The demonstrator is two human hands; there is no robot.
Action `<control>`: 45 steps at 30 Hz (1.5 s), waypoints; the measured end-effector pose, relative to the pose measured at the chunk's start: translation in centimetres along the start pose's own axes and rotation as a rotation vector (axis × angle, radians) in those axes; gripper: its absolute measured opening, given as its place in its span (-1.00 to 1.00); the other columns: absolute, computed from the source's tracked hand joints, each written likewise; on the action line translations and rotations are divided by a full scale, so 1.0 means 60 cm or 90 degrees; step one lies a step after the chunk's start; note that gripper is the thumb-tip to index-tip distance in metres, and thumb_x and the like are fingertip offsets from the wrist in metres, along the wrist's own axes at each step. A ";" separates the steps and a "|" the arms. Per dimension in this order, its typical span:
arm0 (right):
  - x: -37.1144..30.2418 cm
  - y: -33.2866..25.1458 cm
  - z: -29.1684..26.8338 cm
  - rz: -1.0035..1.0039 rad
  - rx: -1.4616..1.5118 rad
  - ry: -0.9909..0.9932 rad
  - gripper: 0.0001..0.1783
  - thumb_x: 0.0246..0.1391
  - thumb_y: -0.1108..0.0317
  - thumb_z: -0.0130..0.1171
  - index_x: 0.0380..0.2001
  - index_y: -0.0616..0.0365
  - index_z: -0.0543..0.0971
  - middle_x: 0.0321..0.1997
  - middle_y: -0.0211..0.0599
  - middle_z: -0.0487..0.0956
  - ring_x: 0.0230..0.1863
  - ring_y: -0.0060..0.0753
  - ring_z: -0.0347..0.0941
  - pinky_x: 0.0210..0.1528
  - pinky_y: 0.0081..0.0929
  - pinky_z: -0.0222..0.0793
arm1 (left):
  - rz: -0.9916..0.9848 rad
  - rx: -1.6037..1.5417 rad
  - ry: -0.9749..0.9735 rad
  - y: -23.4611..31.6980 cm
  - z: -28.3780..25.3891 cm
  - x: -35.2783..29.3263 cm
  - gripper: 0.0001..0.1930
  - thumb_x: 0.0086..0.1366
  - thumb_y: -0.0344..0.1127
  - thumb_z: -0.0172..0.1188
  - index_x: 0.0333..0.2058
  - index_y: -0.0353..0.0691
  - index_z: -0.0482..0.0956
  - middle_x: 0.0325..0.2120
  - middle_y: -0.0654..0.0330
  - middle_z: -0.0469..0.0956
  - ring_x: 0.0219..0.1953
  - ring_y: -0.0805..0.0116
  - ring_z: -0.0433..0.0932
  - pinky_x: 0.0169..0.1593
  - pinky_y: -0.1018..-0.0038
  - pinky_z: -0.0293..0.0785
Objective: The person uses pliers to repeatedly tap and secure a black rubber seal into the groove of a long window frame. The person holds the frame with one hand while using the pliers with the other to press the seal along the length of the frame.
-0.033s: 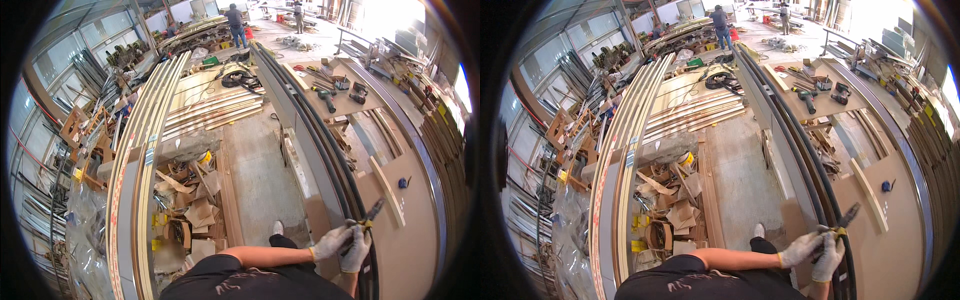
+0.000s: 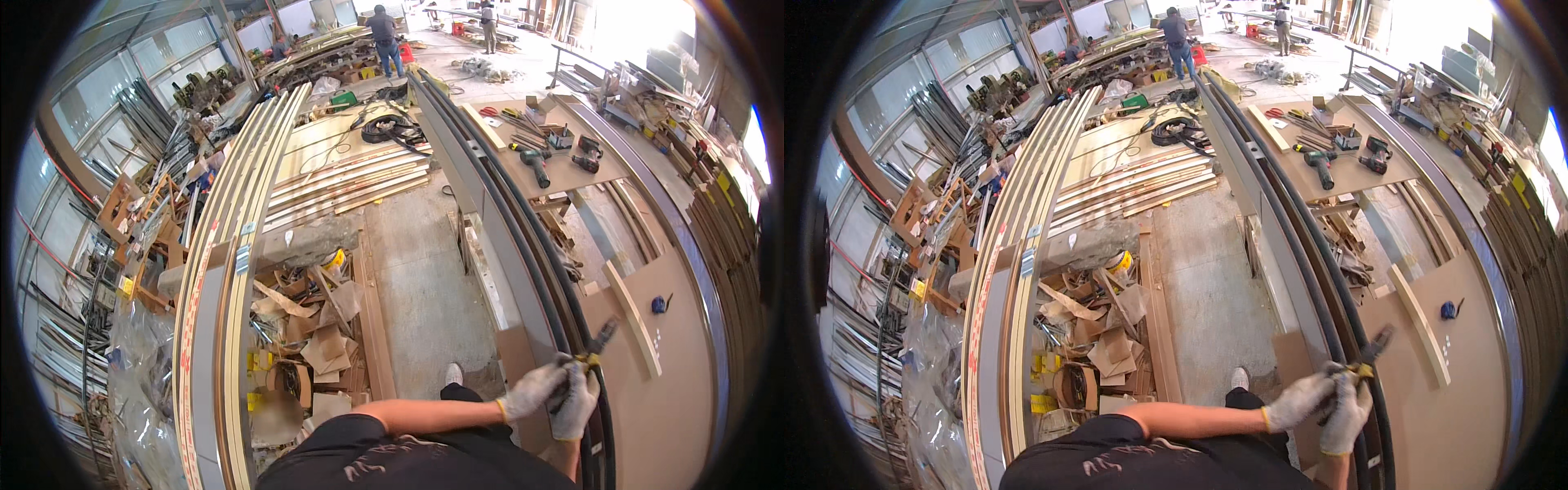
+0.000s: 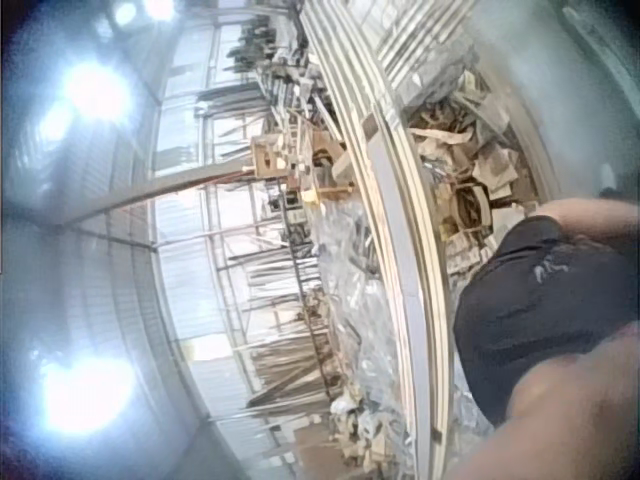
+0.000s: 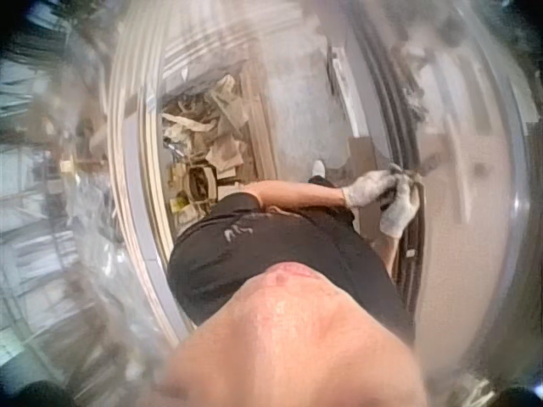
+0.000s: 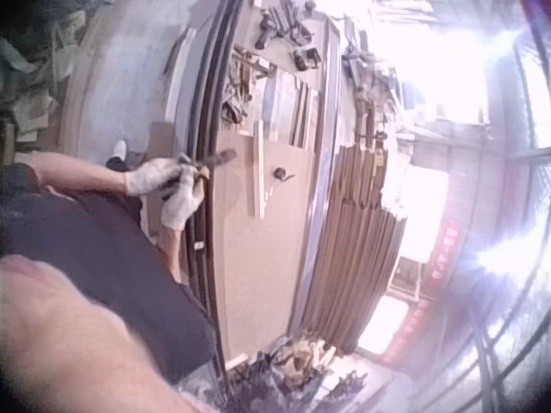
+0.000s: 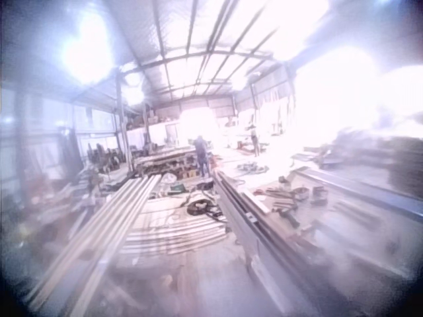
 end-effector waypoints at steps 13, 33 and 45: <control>0.341 -0.011 0.629 -0.125 -0.428 -0.249 -0.62 0.46 0.19 0.08 -0.17 0.38 0.60 -0.47 -0.02 0.59 -0.40 -0.27 0.55 -0.32 -0.25 0.42 | 0.014 -0.028 0.373 0.060 -0.660 0.158 -0.66 0.62 -0.04 0.02 -0.17 -0.18 0.60 -0.53 0.42 0.40 -0.54 0.66 0.32 -0.47 0.61 0.24; 0.830 0.059 1.328 0.055 0.078 -0.211 -0.84 0.30 0.48 0.25 -0.08 0.21 0.62 -0.24 -0.52 0.61 -0.25 -0.69 0.51 -0.15 -0.62 0.44 | -0.109 -0.308 0.253 0.241 -1.395 0.619 -0.58 0.64 0.02 -0.02 -0.16 -0.19 0.65 -0.53 0.42 0.44 -0.55 0.63 0.37 -0.52 0.61 0.21; 1.179 -0.021 1.535 -0.049 0.076 -0.038 -0.61 0.19 0.51 0.20 0.08 0.37 0.65 0.06 -0.27 0.68 -0.20 -0.64 0.51 -0.13 -0.66 0.41 | 0.101 0.332 -0.057 0.346 -1.749 0.999 -0.74 0.41 -0.23 0.29 -0.05 -0.27 0.63 -0.27 -0.06 0.66 -0.22 -0.05 0.67 -0.12 0.19 0.59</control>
Point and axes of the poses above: each hand's wrist, its own x-axis towards the middle knuckle, its own z-axis out of the palm, y = z × x, the point moved 9 cm from there along x, towards the middle knuckle
